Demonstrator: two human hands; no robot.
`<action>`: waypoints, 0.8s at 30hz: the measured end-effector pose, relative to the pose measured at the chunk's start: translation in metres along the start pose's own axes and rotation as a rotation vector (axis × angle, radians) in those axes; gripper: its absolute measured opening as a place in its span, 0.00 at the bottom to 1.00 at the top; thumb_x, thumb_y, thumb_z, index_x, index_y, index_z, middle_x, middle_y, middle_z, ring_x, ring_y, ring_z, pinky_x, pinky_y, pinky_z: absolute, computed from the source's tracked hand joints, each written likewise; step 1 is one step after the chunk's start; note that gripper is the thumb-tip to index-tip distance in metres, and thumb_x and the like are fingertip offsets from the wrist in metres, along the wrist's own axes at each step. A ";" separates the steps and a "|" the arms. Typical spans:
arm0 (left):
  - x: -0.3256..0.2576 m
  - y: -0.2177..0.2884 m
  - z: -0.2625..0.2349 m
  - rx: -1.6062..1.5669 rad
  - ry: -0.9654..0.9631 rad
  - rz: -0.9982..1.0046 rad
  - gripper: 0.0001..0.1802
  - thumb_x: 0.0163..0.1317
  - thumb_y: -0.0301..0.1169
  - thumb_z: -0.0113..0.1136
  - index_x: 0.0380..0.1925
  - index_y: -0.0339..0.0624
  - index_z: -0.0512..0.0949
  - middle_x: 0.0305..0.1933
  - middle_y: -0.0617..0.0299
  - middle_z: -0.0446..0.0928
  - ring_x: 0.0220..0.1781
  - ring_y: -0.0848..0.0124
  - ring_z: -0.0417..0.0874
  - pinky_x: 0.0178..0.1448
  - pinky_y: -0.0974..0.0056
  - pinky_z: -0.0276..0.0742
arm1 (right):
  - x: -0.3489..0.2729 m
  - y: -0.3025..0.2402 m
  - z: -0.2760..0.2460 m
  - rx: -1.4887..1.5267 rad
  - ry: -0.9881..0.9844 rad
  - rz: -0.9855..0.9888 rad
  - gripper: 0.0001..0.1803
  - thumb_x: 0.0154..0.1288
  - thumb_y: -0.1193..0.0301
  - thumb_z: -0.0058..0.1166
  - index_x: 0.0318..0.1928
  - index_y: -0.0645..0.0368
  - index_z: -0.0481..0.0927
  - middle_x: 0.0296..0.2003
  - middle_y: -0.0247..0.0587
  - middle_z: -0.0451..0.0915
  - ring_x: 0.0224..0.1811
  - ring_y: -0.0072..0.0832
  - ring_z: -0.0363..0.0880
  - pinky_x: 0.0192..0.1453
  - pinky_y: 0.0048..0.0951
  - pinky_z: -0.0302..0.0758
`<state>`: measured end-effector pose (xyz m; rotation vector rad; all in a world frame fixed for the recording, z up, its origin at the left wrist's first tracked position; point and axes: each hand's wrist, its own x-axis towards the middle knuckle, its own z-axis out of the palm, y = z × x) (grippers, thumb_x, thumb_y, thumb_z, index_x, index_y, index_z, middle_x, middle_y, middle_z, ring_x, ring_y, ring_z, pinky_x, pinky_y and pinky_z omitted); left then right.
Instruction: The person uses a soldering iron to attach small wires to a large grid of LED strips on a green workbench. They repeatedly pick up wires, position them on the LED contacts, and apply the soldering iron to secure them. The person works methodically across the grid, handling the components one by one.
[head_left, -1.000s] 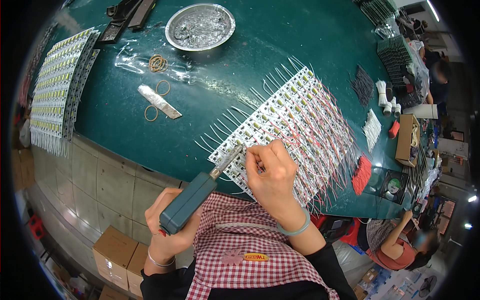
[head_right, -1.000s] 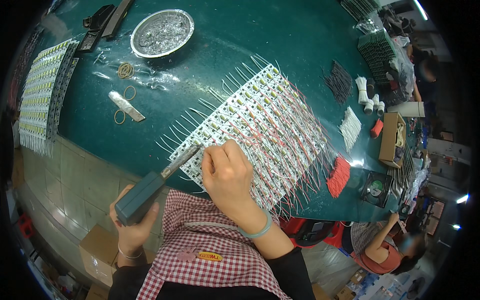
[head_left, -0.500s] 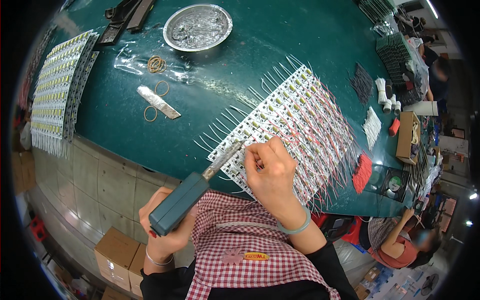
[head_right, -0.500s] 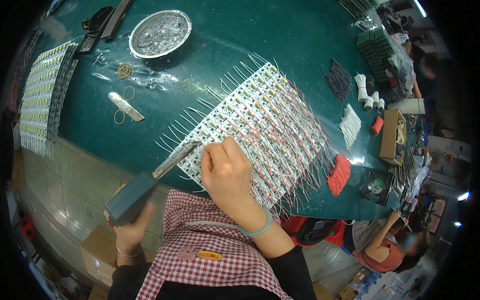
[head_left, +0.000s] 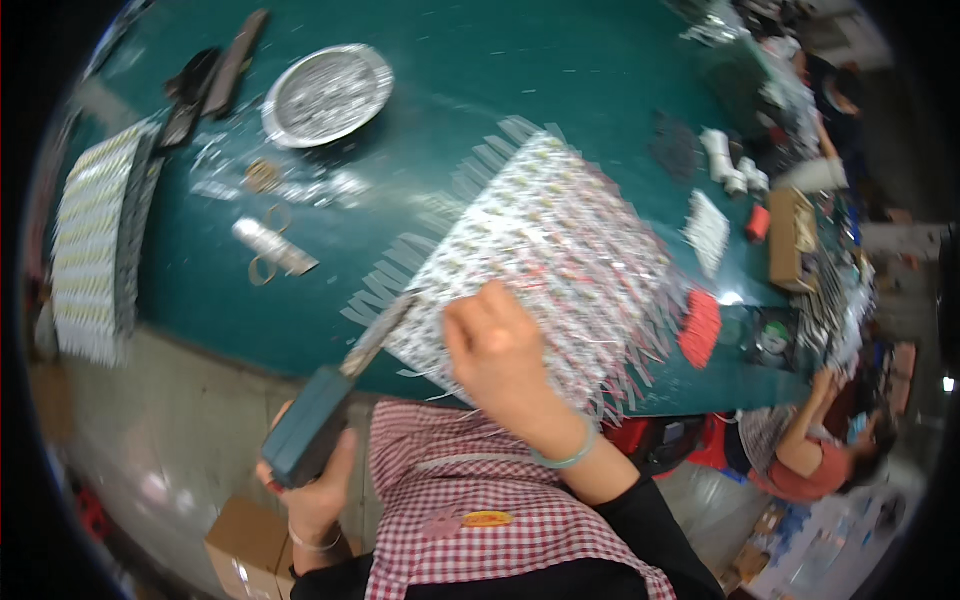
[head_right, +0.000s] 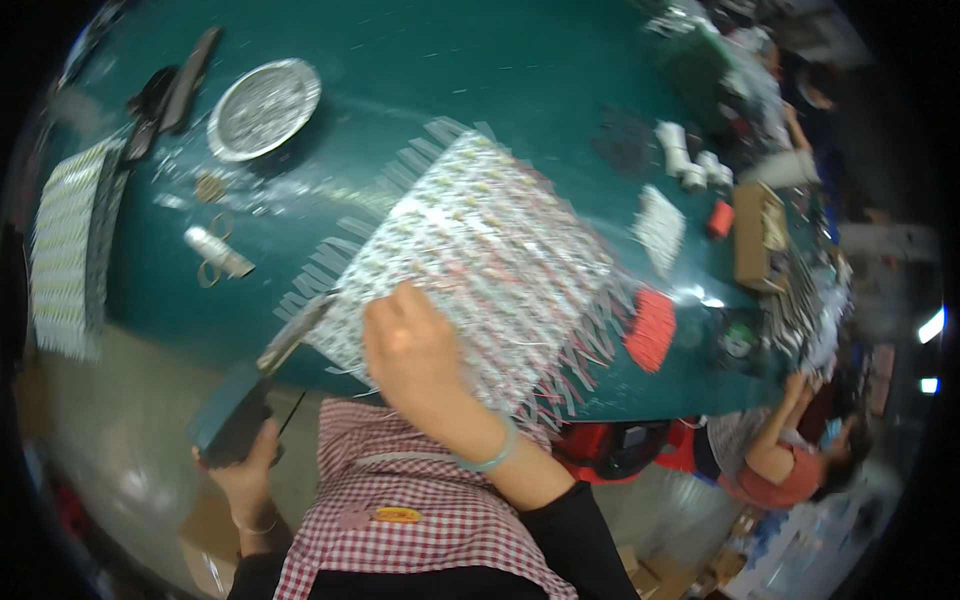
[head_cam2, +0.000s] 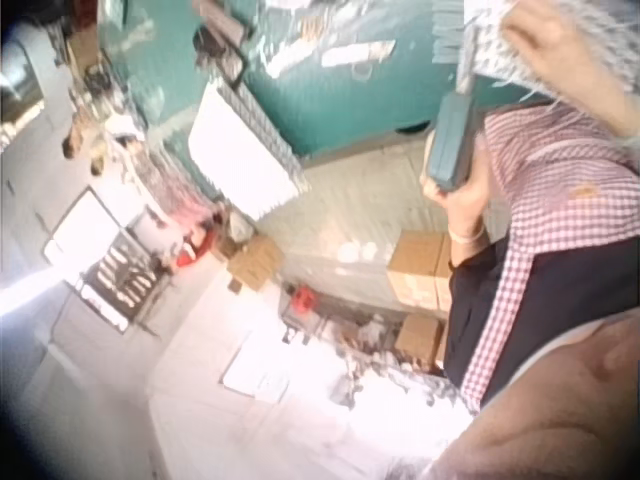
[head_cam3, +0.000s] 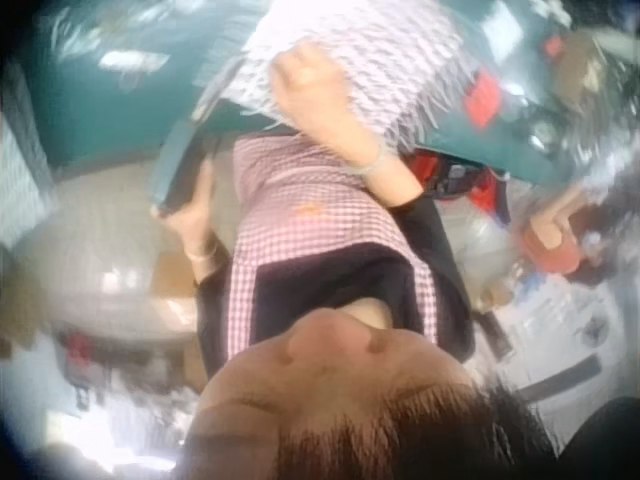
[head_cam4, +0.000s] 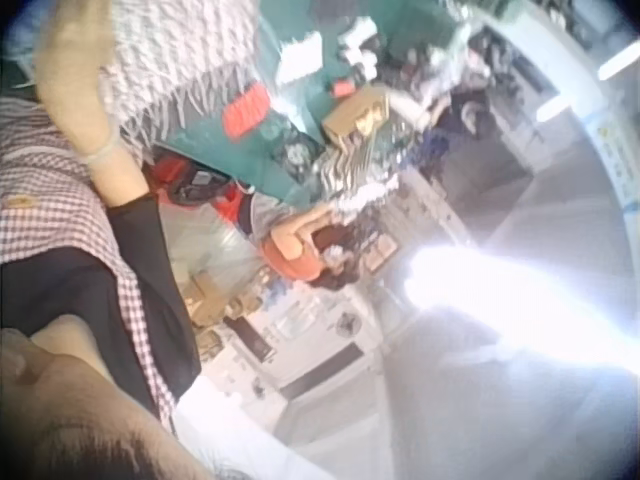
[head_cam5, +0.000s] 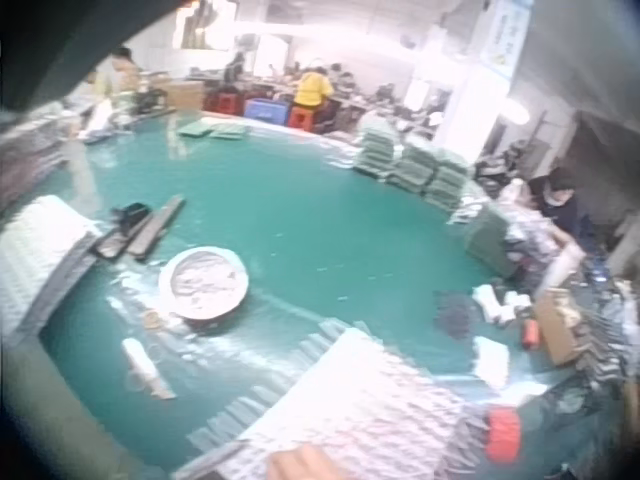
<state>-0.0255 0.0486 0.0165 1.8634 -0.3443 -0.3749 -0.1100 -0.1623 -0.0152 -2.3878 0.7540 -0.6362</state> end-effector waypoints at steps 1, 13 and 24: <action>-0.004 0.000 0.003 -0.028 0.042 -0.030 0.17 0.51 0.18 0.69 0.43 0.27 0.80 0.35 0.56 0.82 0.29 0.73 0.80 0.32 0.69 0.75 | 0.000 0.003 -0.004 0.036 -0.013 -0.025 0.03 0.57 0.80 0.61 0.30 0.61 0.80 0.26 0.44 0.71 0.29 0.40 0.76 0.33 0.38 0.74; 0.010 -0.008 0.004 -0.048 0.094 -0.036 0.18 0.54 0.14 0.64 0.47 0.25 0.78 0.32 0.57 0.80 0.19 0.79 0.71 0.23 0.73 0.65 | -0.052 0.147 -0.184 -0.494 0.363 0.377 0.04 0.58 0.79 0.61 0.35 0.59 0.83 0.32 0.45 0.76 0.35 0.44 0.77 0.41 0.41 0.73; 0.000 0.010 0.003 -0.102 0.140 -0.034 0.15 0.53 0.14 0.64 0.43 0.28 0.80 0.31 0.57 0.80 0.20 0.78 0.73 0.24 0.74 0.66 | -0.072 0.198 -0.193 -0.422 0.252 0.397 0.04 0.61 0.79 0.60 0.35 0.63 0.79 0.36 0.45 0.77 0.43 0.43 0.75 0.49 0.40 0.72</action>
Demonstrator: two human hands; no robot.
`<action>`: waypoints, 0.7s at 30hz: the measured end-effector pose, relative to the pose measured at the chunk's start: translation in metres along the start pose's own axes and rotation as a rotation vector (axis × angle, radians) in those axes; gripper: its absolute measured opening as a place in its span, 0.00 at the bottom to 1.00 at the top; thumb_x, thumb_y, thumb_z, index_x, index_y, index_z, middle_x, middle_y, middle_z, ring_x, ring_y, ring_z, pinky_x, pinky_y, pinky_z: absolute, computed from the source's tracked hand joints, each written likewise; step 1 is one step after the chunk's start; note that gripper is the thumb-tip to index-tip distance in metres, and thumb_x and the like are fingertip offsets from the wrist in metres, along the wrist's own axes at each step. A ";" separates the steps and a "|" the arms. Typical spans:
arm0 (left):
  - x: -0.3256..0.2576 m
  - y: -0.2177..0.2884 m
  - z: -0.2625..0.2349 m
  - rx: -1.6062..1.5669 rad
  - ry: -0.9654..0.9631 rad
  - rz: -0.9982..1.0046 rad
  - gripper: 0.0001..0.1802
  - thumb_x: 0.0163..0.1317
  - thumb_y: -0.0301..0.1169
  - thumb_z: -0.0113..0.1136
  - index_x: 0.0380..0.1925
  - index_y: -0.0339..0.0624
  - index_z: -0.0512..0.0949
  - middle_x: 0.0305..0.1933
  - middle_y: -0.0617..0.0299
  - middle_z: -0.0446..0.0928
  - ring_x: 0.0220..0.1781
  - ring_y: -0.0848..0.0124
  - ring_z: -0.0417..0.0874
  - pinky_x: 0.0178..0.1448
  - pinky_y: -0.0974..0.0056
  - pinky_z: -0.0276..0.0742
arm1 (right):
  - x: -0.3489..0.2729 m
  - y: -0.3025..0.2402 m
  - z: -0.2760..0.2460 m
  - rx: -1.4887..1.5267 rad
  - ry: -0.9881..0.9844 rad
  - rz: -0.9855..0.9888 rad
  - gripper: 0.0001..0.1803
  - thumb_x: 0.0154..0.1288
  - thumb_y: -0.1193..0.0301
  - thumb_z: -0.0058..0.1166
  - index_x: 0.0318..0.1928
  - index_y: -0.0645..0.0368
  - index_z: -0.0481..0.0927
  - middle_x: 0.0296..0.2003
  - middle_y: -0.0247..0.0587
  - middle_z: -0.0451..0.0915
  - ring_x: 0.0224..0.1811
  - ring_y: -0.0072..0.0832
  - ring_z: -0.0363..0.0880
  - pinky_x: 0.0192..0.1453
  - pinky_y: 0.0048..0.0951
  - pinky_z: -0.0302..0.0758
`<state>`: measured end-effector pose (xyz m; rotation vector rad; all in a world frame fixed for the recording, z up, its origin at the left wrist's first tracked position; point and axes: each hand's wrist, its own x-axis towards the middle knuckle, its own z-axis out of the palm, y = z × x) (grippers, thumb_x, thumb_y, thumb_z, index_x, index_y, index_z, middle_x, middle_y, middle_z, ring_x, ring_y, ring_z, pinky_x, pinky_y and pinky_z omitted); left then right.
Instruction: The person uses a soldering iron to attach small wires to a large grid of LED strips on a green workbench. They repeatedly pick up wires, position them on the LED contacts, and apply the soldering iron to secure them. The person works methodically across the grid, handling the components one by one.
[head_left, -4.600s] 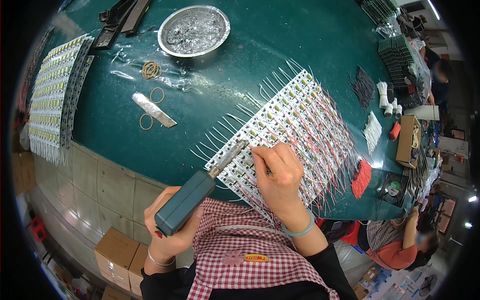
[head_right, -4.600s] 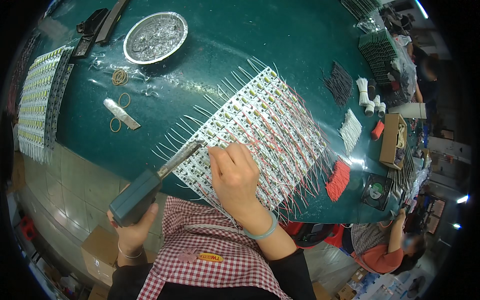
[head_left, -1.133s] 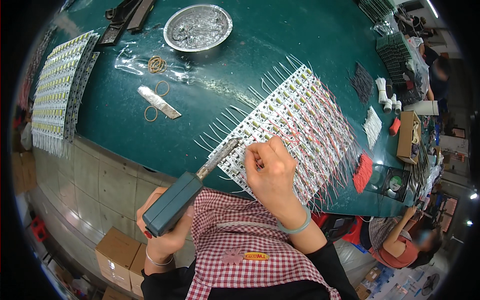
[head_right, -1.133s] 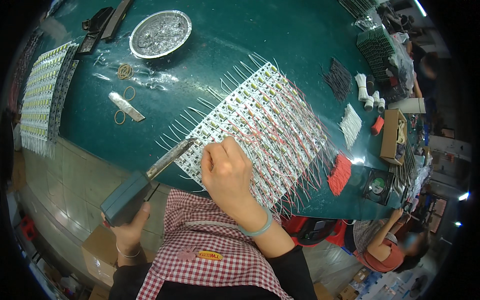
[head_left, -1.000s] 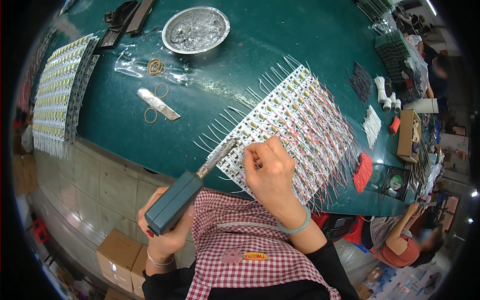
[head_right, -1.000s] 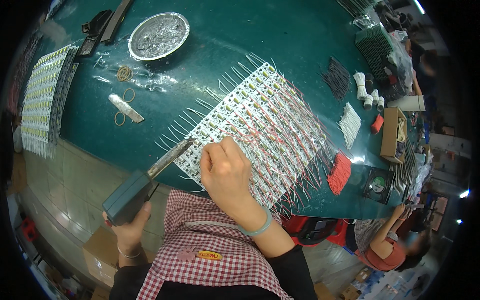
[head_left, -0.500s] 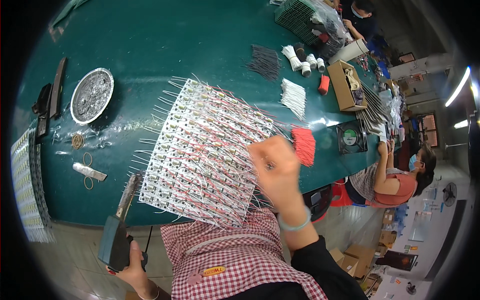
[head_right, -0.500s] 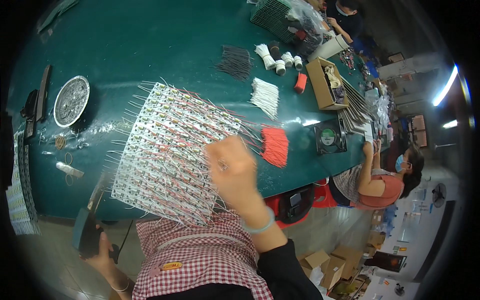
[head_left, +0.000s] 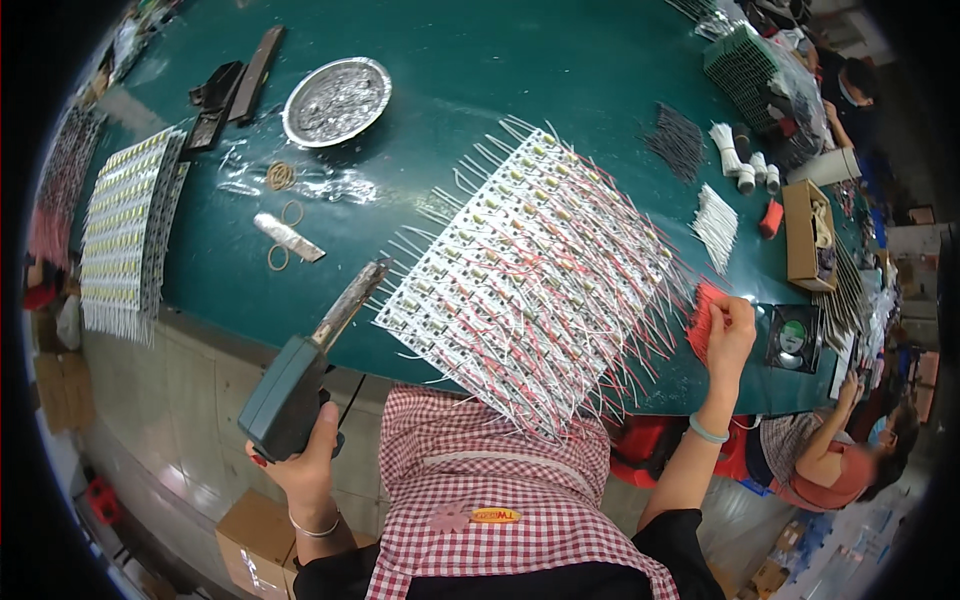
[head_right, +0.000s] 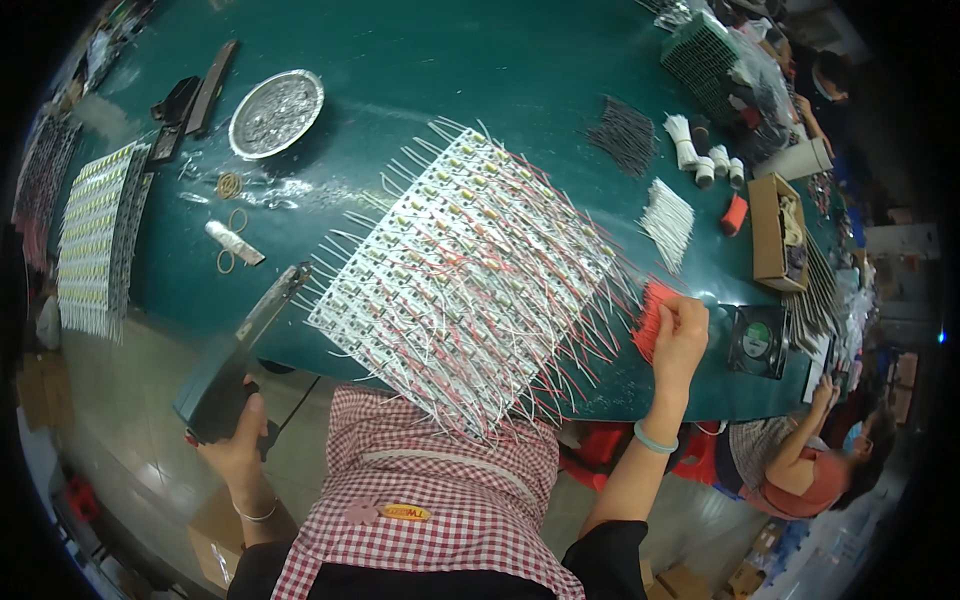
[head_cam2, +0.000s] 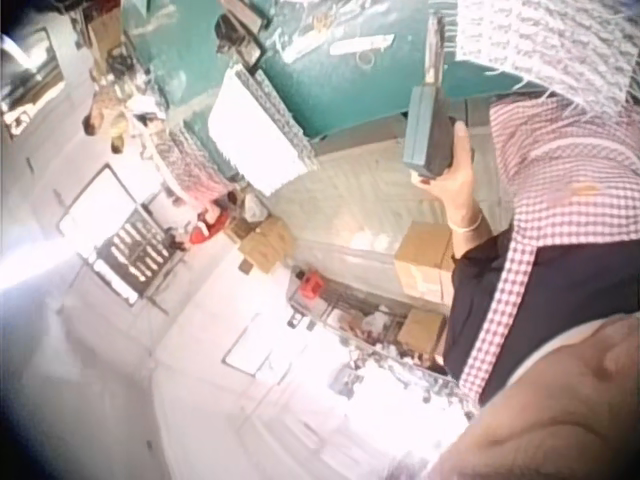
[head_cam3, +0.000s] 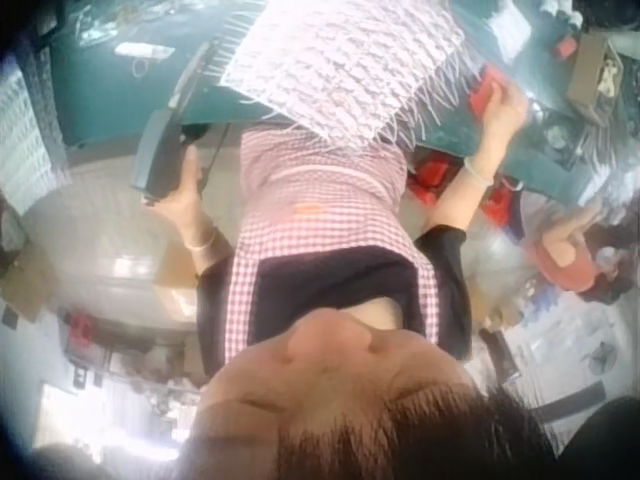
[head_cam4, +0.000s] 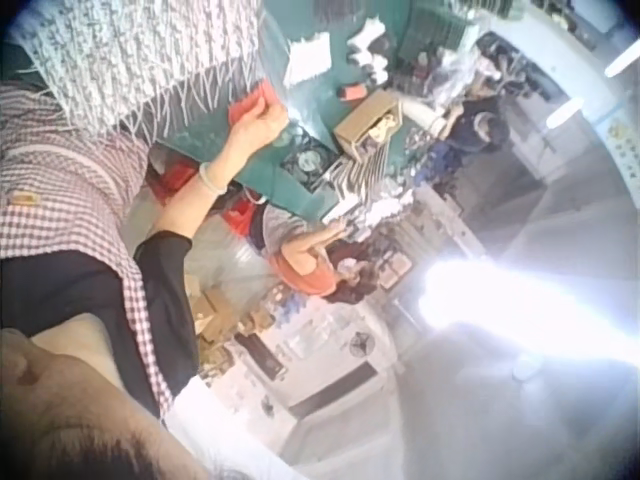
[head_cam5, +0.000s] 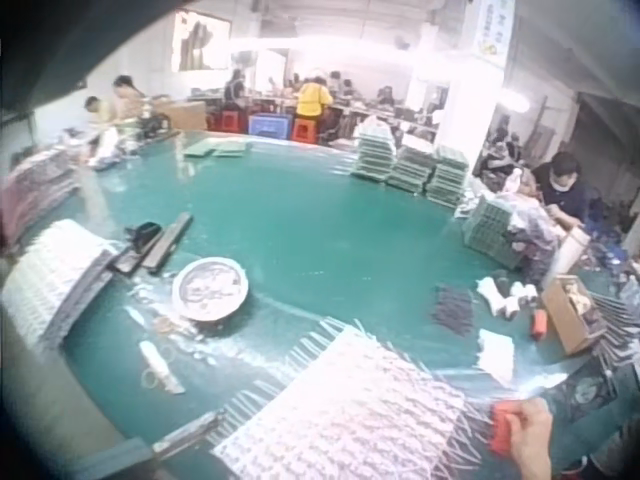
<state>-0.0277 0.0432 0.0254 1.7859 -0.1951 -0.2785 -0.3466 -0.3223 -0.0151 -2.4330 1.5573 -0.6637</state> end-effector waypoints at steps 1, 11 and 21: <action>-0.002 -0.001 0.000 0.002 0.006 0.015 0.15 0.53 0.14 0.64 0.43 0.28 0.80 0.31 0.57 0.80 0.20 0.78 0.73 0.24 0.74 0.66 | 0.001 0.001 0.001 -0.041 0.003 -0.050 0.04 0.62 0.79 0.59 0.36 0.64 0.78 0.36 0.46 0.77 0.43 0.44 0.75 0.49 0.40 0.72; -0.007 -0.010 -0.009 0.004 -0.014 -0.020 0.19 0.51 0.19 0.72 0.44 0.29 0.82 0.37 0.60 0.83 0.33 0.75 0.81 0.37 0.71 0.76 | 0.004 0.004 -0.003 -0.117 0.307 -0.033 0.05 0.67 0.79 0.54 0.42 0.66 0.76 0.36 0.48 0.77 0.39 0.41 0.77 0.46 0.38 0.73; -0.008 -0.012 -0.006 -0.050 -0.024 -0.018 0.17 0.50 0.22 0.73 0.41 0.29 0.82 0.35 0.58 0.84 0.34 0.72 0.83 0.40 0.69 0.78 | -0.063 -0.252 0.034 0.653 -0.234 -0.577 0.12 0.57 0.86 0.60 0.43 0.65 0.82 0.32 0.43 0.78 0.33 0.39 0.78 0.36 0.35 0.75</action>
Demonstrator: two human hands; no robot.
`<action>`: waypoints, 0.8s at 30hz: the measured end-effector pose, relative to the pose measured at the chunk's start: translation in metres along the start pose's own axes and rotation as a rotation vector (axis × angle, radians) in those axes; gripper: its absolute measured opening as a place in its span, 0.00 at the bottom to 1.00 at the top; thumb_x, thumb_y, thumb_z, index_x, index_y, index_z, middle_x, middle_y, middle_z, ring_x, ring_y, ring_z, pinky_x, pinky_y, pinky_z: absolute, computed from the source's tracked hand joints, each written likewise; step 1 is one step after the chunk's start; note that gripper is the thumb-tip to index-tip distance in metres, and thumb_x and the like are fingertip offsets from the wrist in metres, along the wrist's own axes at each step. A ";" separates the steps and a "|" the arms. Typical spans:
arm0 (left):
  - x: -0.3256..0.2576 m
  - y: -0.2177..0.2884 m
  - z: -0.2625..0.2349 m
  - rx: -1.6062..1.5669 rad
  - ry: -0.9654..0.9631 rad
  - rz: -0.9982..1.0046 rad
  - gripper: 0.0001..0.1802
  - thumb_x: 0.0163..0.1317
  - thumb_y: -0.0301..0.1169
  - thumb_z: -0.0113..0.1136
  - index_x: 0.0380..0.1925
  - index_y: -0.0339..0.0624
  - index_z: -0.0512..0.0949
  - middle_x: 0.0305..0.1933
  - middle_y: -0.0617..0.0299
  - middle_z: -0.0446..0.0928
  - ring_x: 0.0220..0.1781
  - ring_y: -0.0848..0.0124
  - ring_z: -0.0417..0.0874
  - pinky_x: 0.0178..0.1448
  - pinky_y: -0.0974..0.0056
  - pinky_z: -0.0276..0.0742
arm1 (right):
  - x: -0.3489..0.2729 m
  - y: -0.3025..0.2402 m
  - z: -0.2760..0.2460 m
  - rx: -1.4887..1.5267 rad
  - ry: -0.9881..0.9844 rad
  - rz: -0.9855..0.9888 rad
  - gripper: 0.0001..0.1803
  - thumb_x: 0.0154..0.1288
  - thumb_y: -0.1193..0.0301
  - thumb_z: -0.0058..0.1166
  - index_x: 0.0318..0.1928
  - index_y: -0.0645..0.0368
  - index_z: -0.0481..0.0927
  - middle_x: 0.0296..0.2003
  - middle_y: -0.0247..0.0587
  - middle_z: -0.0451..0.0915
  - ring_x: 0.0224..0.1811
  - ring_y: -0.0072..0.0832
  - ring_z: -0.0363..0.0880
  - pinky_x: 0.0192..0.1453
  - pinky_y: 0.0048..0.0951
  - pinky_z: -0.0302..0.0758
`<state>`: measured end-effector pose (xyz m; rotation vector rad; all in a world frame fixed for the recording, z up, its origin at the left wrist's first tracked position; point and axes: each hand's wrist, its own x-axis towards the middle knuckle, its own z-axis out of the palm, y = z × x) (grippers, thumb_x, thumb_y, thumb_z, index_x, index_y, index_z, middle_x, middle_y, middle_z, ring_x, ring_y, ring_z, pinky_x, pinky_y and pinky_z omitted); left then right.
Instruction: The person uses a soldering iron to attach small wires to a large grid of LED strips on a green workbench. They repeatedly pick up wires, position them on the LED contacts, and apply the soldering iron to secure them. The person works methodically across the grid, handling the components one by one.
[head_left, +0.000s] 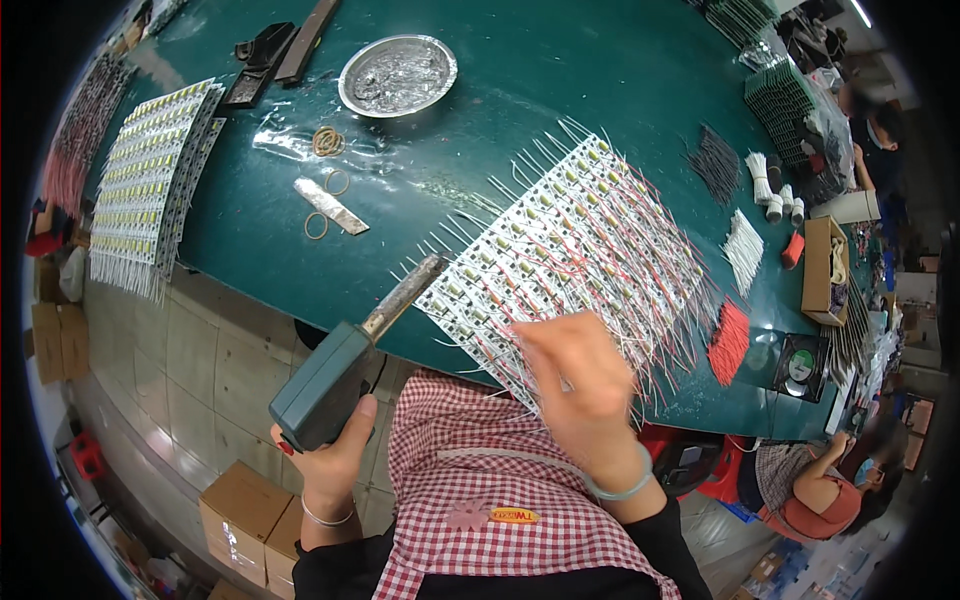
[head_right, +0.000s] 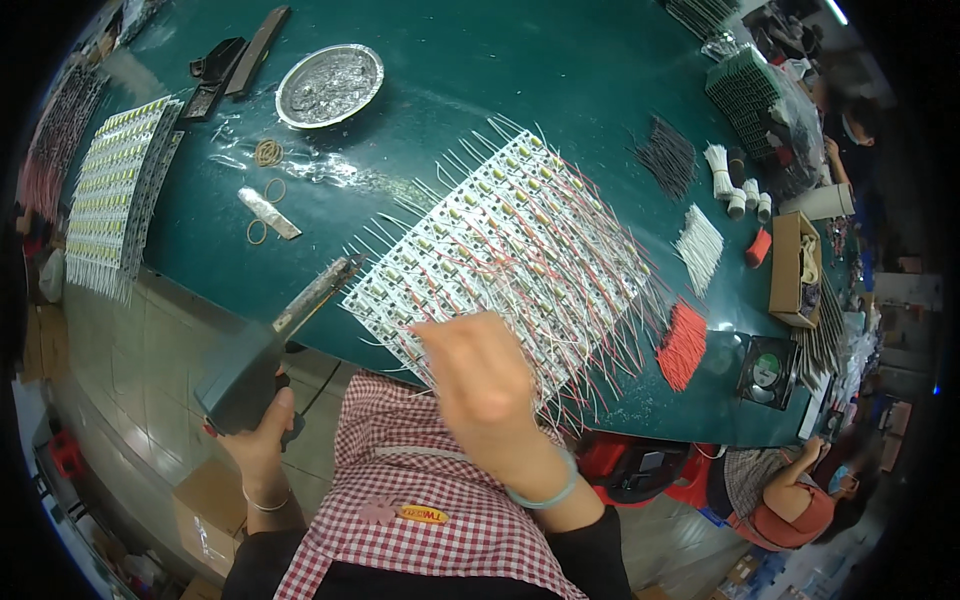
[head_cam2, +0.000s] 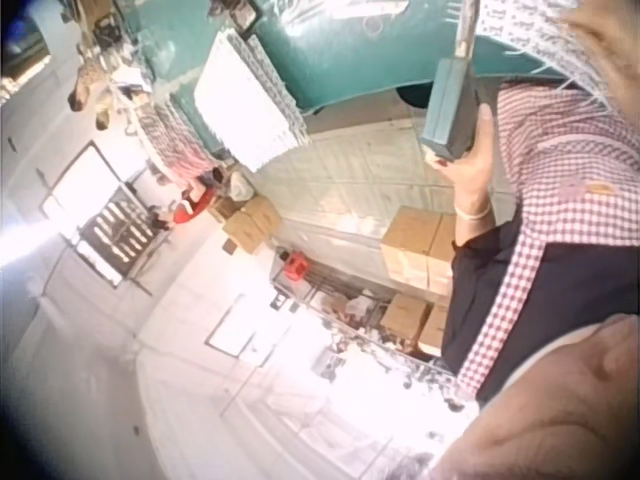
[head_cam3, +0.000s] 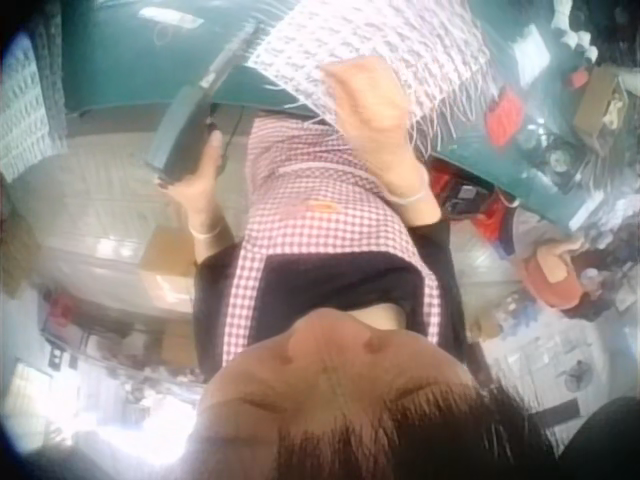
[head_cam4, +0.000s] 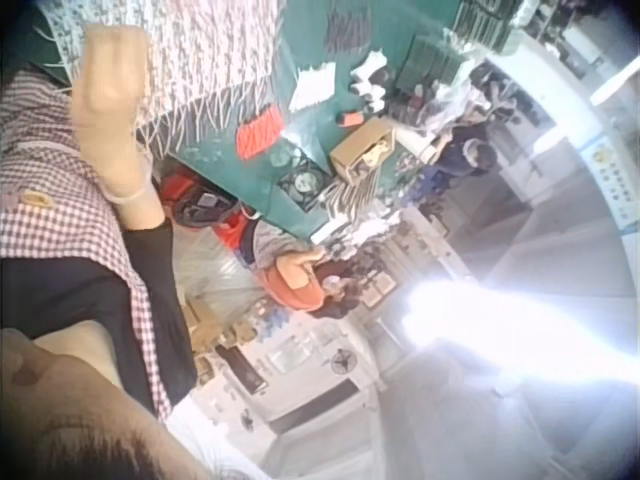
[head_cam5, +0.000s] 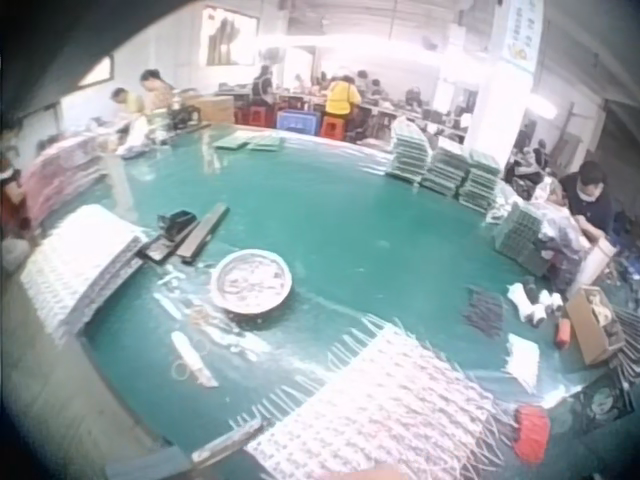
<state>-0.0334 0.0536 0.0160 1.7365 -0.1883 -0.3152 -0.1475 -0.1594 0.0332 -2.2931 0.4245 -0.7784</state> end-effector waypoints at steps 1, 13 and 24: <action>0.000 -0.002 -0.002 -0.002 -0.001 -0.002 0.17 0.50 0.22 0.73 0.41 0.29 0.82 0.35 0.58 0.84 0.34 0.72 0.83 0.40 0.69 0.78 | 0.000 -0.003 0.014 -0.006 -0.049 0.014 0.13 0.56 0.86 0.59 0.43 0.65 0.81 0.32 0.43 0.77 0.34 0.40 0.77 0.36 0.36 0.75; 0.000 -0.009 -0.016 -0.008 -0.013 -0.059 0.17 0.50 0.20 0.72 0.42 0.28 0.83 0.37 0.57 0.84 0.36 0.72 0.83 0.41 0.69 0.78 | 0.001 0.014 0.045 -0.246 -0.300 0.045 0.25 0.49 0.87 0.54 0.52 0.64 0.79 0.35 0.42 0.70 0.40 0.39 0.72 0.40 0.37 0.73; 0.003 -0.011 -0.020 0.022 -0.050 -0.051 0.18 0.51 0.21 0.73 0.43 0.28 0.83 0.38 0.56 0.85 0.37 0.72 0.84 0.42 0.68 0.79 | -0.003 0.010 0.045 -0.277 -0.272 0.056 0.24 0.49 0.86 0.54 0.51 0.67 0.80 0.33 0.41 0.71 0.38 0.39 0.72 0.42 0.37 0.72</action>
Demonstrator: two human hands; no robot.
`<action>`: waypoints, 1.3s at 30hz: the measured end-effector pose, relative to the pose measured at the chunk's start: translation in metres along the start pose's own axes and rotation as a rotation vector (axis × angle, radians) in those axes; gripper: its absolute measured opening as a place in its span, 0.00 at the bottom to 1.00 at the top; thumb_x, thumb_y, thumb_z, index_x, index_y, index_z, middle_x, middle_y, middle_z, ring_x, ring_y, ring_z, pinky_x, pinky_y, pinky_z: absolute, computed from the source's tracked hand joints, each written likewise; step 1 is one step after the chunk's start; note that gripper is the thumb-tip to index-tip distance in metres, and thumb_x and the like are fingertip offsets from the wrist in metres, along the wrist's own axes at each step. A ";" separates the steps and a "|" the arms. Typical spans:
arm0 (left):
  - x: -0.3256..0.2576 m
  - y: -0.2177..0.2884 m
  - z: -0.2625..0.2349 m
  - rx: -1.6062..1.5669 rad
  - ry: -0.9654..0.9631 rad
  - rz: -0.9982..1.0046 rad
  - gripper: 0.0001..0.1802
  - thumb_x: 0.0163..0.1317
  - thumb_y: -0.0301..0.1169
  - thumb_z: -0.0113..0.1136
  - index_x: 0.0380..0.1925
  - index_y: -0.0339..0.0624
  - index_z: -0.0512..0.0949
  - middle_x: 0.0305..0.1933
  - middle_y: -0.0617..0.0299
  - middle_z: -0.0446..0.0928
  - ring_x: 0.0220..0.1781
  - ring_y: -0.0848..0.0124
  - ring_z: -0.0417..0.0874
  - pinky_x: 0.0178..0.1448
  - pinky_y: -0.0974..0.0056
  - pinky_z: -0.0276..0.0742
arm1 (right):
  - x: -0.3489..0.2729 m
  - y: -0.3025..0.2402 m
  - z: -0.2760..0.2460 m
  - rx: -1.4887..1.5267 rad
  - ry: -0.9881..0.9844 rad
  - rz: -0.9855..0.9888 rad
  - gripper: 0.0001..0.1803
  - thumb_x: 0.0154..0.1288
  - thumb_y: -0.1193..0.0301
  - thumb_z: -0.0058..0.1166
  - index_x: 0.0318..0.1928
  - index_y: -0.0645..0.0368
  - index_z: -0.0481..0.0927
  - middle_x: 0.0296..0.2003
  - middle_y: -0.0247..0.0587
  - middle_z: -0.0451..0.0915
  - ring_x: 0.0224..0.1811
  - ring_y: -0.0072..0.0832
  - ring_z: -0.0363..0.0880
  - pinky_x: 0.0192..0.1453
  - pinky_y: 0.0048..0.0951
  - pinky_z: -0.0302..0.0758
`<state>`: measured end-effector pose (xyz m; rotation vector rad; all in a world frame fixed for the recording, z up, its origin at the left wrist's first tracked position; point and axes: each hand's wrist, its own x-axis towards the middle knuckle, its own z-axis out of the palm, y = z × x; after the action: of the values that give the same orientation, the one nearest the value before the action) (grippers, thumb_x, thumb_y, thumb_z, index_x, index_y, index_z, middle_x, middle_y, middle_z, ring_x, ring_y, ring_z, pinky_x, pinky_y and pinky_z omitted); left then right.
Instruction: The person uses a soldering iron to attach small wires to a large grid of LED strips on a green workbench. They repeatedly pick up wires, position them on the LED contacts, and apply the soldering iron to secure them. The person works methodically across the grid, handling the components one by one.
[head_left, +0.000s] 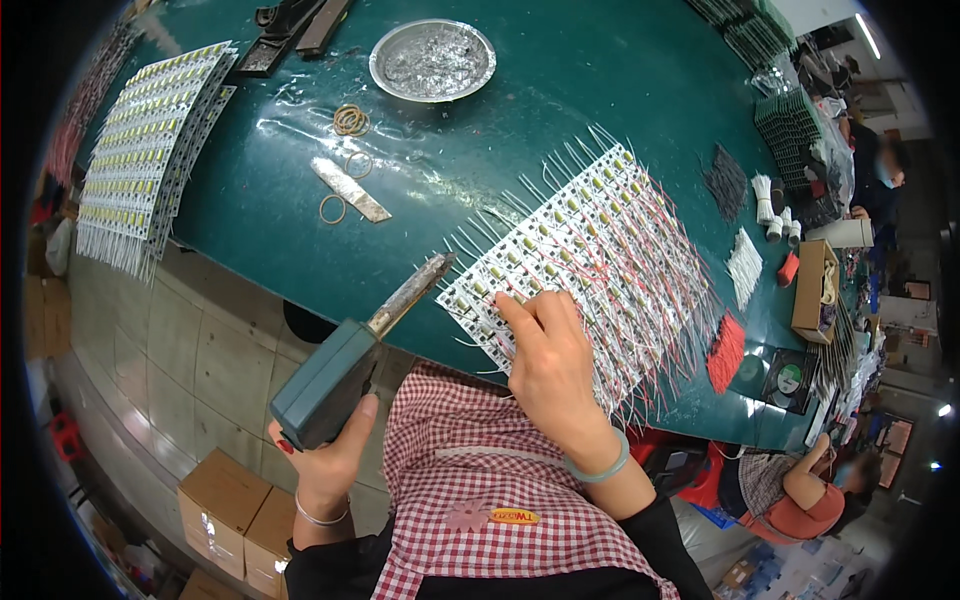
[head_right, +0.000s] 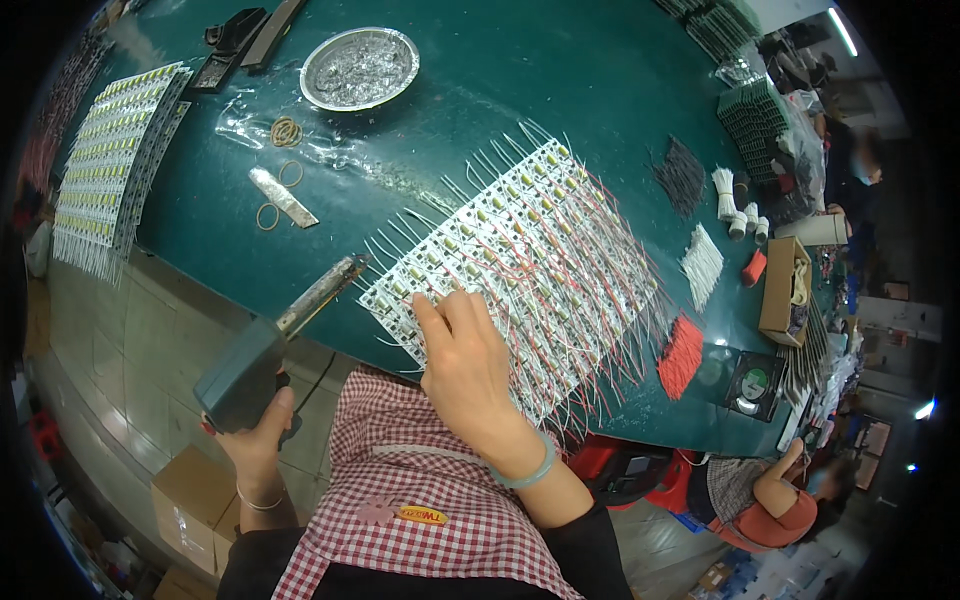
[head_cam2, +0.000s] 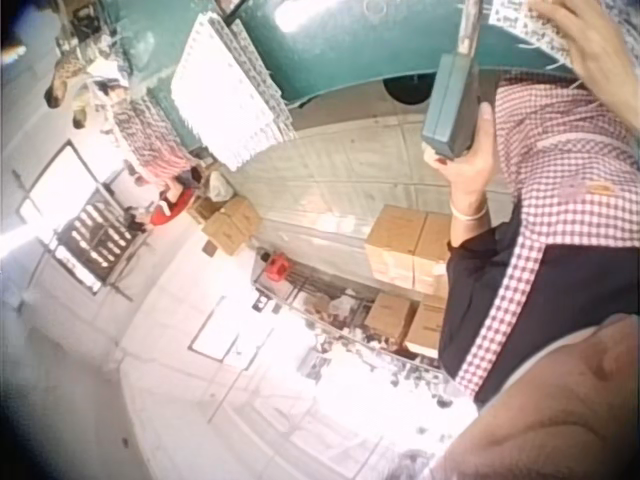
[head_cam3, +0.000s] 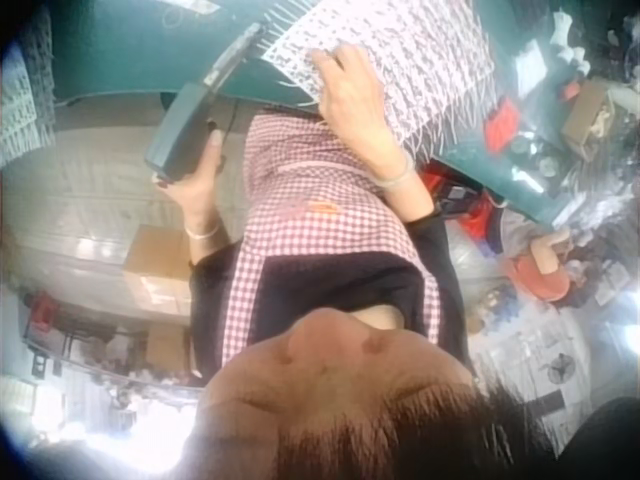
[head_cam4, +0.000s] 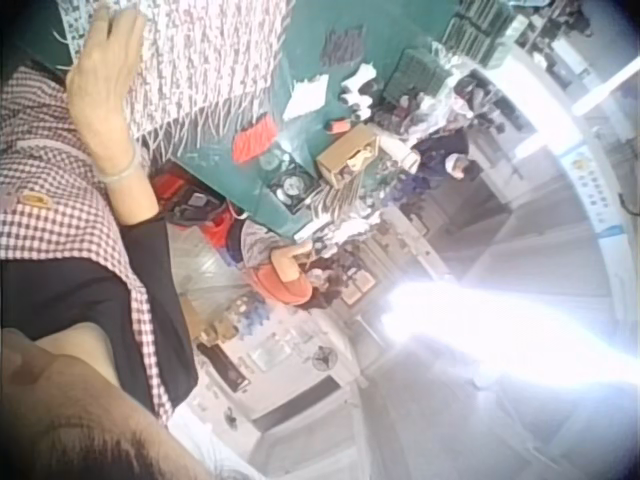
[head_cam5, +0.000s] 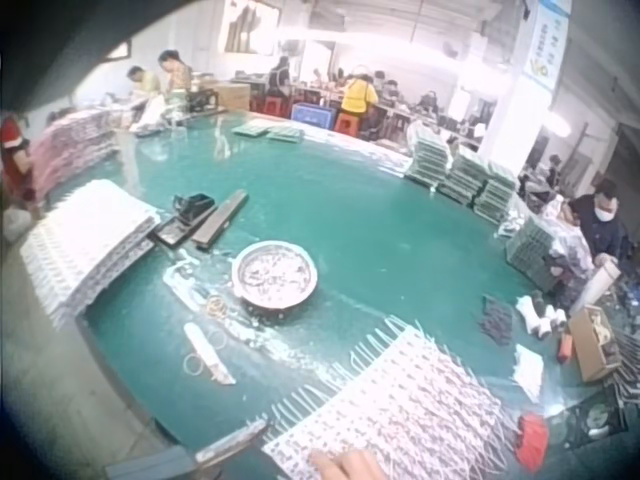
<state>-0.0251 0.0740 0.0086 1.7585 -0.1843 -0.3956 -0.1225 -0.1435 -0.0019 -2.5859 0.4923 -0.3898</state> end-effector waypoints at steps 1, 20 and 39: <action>0.000 0.000 0.001 -0.001 0.007 0.001 0.18 0.51 0.21 0.73 0.43 0.28 0.83 0.38 0.56 0.85 0.37 0.72 0.84 0.42 0.68 0.79 | -0.001 -0.001 0.000 0.010 0.007 0.012 0.24 0.49 0.86 0.54 0.52 0.66 0.80 0.34 0.41 0.71 0.38 0.39 0.72 0.42 0.38 0.72; -0.001 0.008 0.003 0.063 -0.039 0.052 0.17 0.50 0.21 0.72 0.41 0.27 0.82 0.37 0.56 0.84 0.36 0.70 0.84 0.42 0.67 0.79 | -0.002 0.003 0.013 0.118 0.198 0.060 0.12 0.54 0.85 0.61 0.41 0.62 0.81 0.31 0.43 0.73 0.33 0.40 0.75 0.35 0.38 0.73; 0.001 0.005 0.008 0.196 -0.191 0.257 0.13 0.47 0.19 0.70 0.35 0.28 0.82 0.37 0.50 0.82 0.33 0.67 0.84 0.35 0.67 0.78 | -0.001 0.004 0.023 0.075 0.262 0.145 0.10 0.51 0.81 0.63 0.29 0.58 0.75 0.25 0.40 0.70 0.25 0.38 0.74 0.27 0.37 0.70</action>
<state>-0.0264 0.0650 0.0113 1.8585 -0.5964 -0.3670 -0.1165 -0.1371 -0.0238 -2.4204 0.7363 -0.6876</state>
